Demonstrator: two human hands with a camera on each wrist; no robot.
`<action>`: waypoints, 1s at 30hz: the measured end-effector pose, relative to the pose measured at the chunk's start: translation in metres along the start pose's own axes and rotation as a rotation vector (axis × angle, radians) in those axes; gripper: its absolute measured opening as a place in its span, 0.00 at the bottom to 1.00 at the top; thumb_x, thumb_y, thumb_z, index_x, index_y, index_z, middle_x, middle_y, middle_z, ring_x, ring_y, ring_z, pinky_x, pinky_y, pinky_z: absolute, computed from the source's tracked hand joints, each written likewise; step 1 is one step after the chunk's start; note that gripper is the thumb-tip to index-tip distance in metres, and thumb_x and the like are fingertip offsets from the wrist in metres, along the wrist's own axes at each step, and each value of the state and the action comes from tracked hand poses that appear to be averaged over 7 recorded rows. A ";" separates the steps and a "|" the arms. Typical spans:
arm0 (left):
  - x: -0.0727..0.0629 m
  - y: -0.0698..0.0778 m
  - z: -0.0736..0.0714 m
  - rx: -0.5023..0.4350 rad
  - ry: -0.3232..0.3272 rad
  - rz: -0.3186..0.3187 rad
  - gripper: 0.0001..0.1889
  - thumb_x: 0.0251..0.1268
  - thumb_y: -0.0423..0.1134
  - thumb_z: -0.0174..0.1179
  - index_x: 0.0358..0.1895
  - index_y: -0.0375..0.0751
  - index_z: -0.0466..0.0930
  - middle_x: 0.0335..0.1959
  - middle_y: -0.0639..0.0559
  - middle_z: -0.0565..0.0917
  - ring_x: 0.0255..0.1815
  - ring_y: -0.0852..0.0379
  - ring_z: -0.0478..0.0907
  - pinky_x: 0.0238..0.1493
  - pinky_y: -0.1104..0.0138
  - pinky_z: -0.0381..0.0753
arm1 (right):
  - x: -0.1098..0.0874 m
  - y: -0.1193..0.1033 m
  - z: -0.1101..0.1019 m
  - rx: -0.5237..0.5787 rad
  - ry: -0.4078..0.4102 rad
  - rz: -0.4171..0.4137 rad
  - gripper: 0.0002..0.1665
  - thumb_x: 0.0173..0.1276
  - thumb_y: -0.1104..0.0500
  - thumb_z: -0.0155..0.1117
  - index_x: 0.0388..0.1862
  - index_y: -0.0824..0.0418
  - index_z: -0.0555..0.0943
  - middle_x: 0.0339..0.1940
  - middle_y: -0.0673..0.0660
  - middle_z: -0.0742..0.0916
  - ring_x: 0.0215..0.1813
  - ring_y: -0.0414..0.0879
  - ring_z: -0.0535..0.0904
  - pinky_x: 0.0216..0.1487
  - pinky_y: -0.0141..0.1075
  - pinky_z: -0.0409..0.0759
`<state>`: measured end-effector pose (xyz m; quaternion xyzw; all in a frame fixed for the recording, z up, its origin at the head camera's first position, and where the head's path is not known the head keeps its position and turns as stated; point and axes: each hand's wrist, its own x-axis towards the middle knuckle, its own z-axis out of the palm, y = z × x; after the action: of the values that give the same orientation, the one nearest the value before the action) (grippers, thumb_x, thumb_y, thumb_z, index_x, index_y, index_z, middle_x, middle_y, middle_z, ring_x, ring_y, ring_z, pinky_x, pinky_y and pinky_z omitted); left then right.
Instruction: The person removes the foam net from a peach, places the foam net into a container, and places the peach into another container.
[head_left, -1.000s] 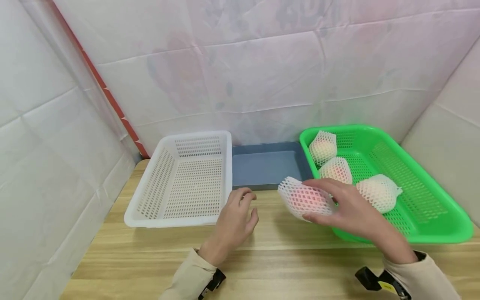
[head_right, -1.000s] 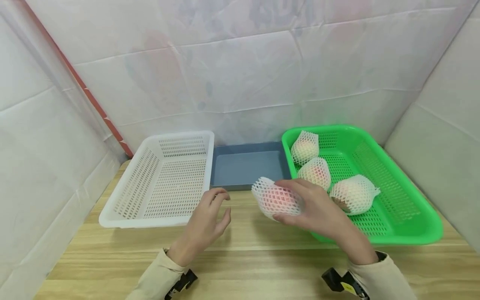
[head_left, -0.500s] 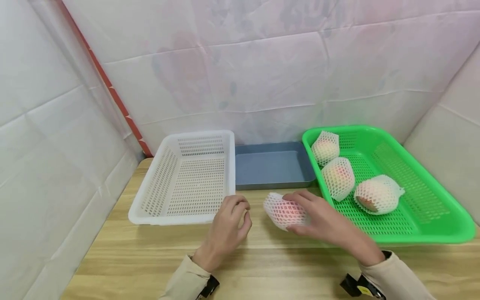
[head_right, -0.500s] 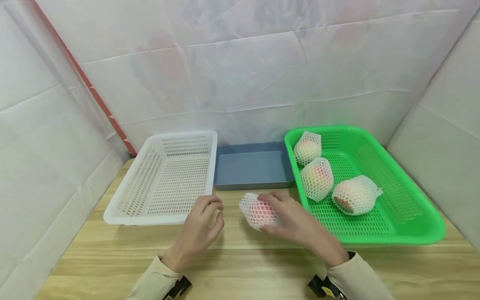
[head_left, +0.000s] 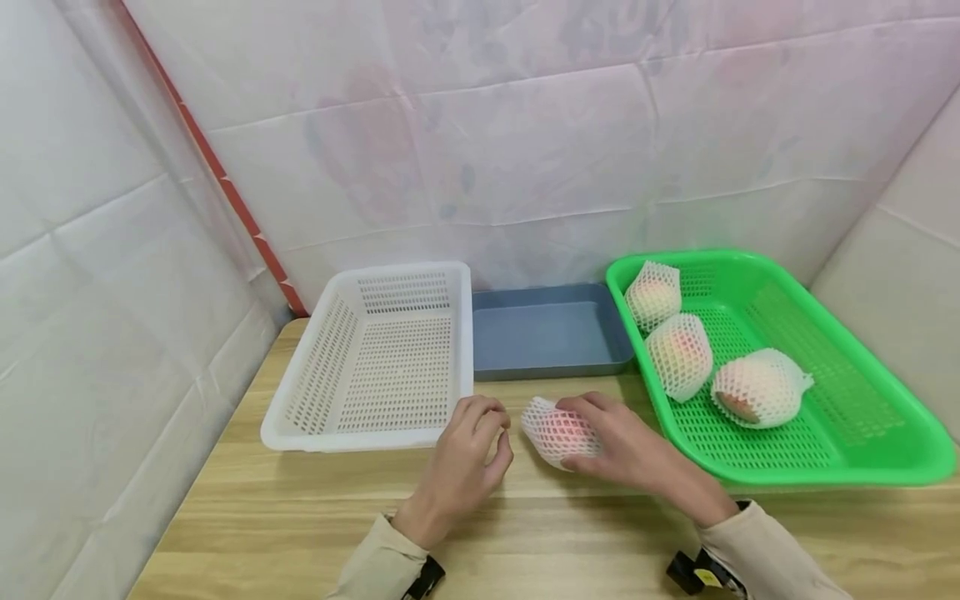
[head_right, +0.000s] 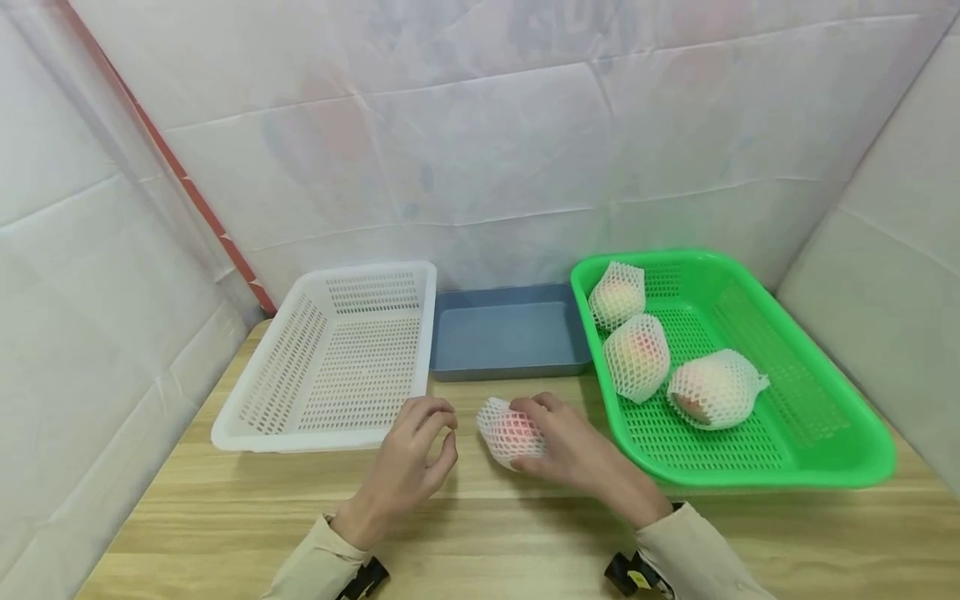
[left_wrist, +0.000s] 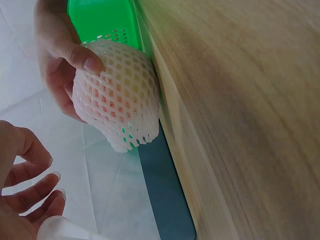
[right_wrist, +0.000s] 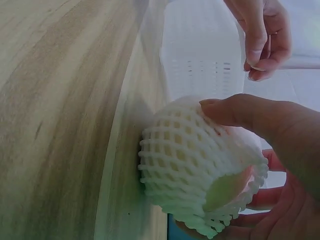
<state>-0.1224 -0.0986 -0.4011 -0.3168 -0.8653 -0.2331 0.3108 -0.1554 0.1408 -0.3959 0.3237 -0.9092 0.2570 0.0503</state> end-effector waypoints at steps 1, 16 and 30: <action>0.000 0.000 0.000 -0.001 -0.002 -0.001 0.05 0.53 0.27 0.57 0.34 0.37 0.79 0.42 0.48 0.78 0.48 0.52 0.74 0.53 0.69 0.75 | 0.000 0.000 0.001 0.001 0.002 0.003 0.40 0.46 0.53 0.80 0.58 0.64 0.76 0.50 0.64 0.82 0.47 0.54 0.80 0.45 0.47 0.81; 0.001 0.000 0.001 0.012 0.001 0.021 0.06 0.52 0.27 0.59 0.33 0.38 0.79 0.41 0.49 0.78 0.47 0.51 0.74 0.52 0.67 0.76 | -0.006 0.004 0.006 0.042 -0.047 0.103 0.50 0.55 0.45 0.74 0.71 0.61 0.64 0.65 0.71 0.72 0.62 0.68 0.71 0.57 0.61 0.73; 0.001 0.000 0.001 0.027 -0.005 0.024 0.06 0.52 0.27 0.59 0.33 0.39 0.78 0.40 0.49 0.78 0.47 0.51 0.74 0.52 0.67 0.75 | -0.010 0.001 -0.005 0.032 0.040 0.069 0.51 0.56 0.42 0.73 0.72 0.61 0.63 0.65 0.68 0.72 0.64 0.65 0.70 0.59 0.59 0.72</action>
<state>-0.1235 -0.0973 -0.4009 -0.3233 -0.8654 -0.2166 0.3155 -0.1485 0.1490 -0.3944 0.2878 -0.9144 0.2794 0.0547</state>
